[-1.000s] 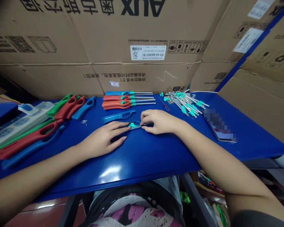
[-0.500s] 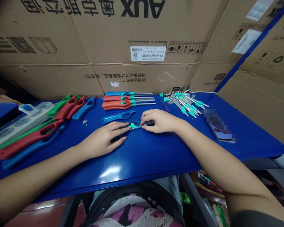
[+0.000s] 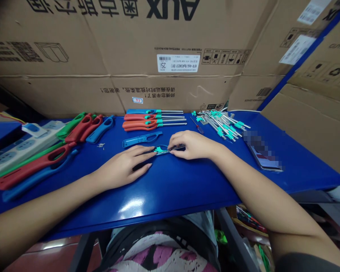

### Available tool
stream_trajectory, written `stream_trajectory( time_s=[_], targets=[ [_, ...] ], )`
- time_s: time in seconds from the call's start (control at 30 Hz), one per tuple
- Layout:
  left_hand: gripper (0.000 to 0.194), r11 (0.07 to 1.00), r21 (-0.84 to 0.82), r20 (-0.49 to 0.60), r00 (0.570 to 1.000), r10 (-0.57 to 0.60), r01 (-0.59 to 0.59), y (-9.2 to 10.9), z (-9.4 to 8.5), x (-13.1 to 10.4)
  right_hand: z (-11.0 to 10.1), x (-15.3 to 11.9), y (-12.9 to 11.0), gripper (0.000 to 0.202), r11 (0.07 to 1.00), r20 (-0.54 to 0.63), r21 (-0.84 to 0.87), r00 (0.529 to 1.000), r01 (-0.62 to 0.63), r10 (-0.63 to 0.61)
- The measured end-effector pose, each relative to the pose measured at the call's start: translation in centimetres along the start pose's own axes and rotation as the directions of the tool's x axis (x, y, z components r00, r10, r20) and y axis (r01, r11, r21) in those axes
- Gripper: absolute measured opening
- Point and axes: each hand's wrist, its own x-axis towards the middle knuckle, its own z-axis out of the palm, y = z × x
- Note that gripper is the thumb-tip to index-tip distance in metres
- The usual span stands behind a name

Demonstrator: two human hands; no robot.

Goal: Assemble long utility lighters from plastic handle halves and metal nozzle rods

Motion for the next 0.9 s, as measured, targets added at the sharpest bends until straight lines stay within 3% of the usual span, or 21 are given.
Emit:
stream_trajectory(
  time_s=[0.9],
  targets=[
    [0.041, 0.997, 0.078, 0.021, 1.000, -0.003, 0.002, 0.56, -0.24, 0.25, 0.18, -0.14, -0.29, 0.019, 0.992, 0.019, -0.119, 0.999, 0.031, -0.029]
  ],
)
